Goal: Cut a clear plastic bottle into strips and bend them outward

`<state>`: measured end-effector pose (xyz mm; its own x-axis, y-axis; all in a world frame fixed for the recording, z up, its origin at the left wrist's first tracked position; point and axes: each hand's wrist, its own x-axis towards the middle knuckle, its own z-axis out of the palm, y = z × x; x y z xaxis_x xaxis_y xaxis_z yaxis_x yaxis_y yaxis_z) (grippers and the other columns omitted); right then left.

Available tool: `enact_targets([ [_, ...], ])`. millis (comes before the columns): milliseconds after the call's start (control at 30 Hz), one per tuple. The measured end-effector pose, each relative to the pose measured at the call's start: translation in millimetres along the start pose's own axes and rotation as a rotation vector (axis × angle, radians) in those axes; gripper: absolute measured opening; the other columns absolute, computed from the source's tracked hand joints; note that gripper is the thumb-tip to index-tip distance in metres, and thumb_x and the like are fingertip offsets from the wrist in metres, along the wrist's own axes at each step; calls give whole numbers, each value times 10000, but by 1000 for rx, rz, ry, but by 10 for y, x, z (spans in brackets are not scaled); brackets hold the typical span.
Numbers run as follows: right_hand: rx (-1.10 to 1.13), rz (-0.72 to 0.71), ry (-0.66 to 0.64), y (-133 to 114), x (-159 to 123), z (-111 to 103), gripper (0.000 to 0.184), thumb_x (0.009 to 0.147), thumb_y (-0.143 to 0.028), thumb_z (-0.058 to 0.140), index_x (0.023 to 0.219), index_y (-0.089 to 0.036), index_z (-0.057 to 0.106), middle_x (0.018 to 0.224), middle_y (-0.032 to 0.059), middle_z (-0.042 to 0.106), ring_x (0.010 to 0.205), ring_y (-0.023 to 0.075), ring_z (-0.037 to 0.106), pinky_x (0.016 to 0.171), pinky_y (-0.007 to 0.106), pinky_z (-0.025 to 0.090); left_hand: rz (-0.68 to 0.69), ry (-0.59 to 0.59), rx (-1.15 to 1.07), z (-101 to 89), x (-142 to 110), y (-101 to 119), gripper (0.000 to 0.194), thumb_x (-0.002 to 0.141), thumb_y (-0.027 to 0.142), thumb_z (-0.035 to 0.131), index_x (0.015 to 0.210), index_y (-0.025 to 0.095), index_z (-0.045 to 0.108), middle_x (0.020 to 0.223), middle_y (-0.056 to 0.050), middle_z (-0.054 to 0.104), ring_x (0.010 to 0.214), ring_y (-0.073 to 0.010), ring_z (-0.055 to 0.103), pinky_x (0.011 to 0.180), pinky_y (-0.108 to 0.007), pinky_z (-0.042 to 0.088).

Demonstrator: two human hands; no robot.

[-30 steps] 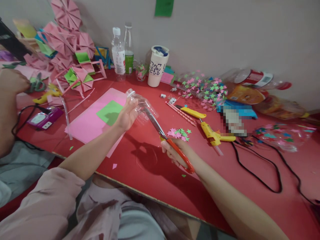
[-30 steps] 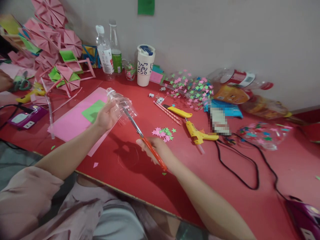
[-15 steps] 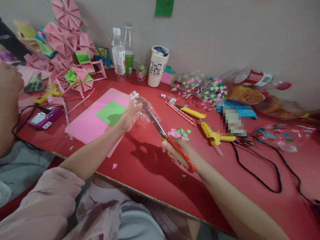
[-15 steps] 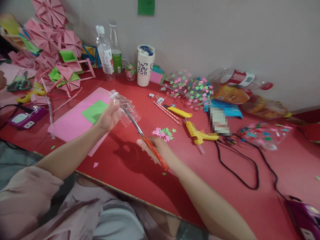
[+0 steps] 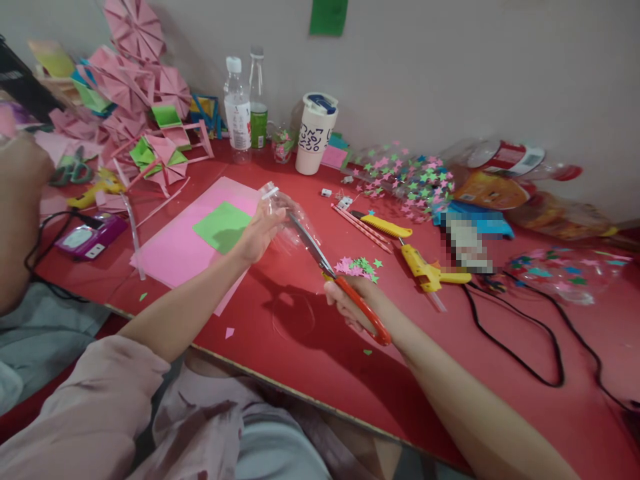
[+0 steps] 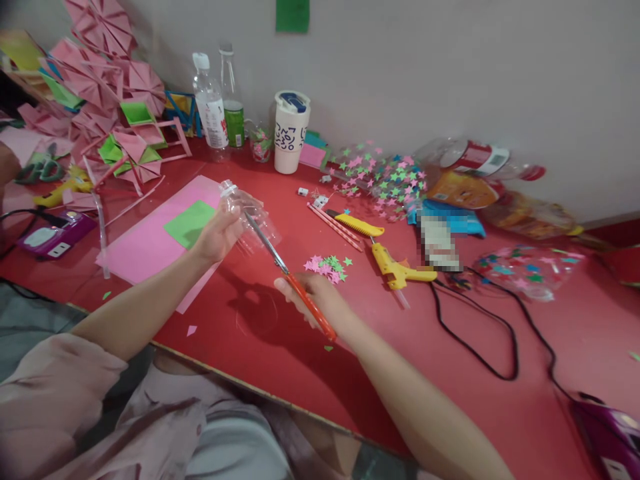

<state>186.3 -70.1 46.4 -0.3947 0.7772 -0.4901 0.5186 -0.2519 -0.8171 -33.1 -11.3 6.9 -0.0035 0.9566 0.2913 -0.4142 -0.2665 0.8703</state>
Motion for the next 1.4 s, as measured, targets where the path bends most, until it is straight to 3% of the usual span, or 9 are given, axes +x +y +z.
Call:
enact_targets([
  [200, -9, 5, 8, 7, -29, 9, 574, 701, -778, 594, 673, -212, 502, 393, -104, 376, 300, 63, 369, 346, 204, 318, 18, -68, 49, 11, -29, -14, 413, 756, 494, 721, 1029, 228, 563, 1030, -54, 669, 1155, -281, 606, 1069, -504, 416],
  [467, 64, 114, 4, -24, -16, 38, 484, 765, -661, 618, 633, -237, 426, 366, -110, 326, 275, 67, 326, 313, 208, 269, 21, -74, 58, -2, -25, -14, 401, 772, 491, 706, 1040, 234, 555, 1068, -62, 658, 1209, -295, 579, 1075, -518, 408],
  [700, -32, -16, 15, -1, -15, 19, 578, 705, -791, 573, 645, -223, 482, 361, -106, 349, 266, 70, 354, 313, 205, 323, 31, -99, 108, -29, -21, -36, 454, 761, 490, 727, 1102, 252, 544, 1103, -50, 631, 1177, -270, 581, 1083, -498, 393],
  [900, -65, -42, 31, 10, -26, 14, 605, 745, -816, 502, 676, -215, 510, 368, -100, 376, 278, 74, 378, 342, 210, 371, 25, -167, 156, -46, -27, -104, 529, 752, 515, 733, 1166, 253, 534, 1129, -62, 610, 1195, -284, 559, 1110, -519, 349],
  [1167, 3, 9, 54, -33, -38, 51, 585, 685, -791, 609, 642, -224, 470, 363, -111, 342, 274, 63, 329, 297, 193, 271, 21, -173, 138, -62, -23, -106, 509, 759, 492, 737, 1158, 259, 523, 1124, -50, 619, 1201, -273, 560, 1134, -513, 325],
  [1400, -42, -35, 28, -39, -56, 19, 556, 716, -730, 644, 600, -232, 427, 359, -104, 340, 279, 62, 332, 312, 202, 265, 21, -133, 119, -14, -31, -62, 496, 732, 485, 760, 1112, 250, 545, 1068, -45, 639, 1163, -264, 582, 1112, -494, 353],
])
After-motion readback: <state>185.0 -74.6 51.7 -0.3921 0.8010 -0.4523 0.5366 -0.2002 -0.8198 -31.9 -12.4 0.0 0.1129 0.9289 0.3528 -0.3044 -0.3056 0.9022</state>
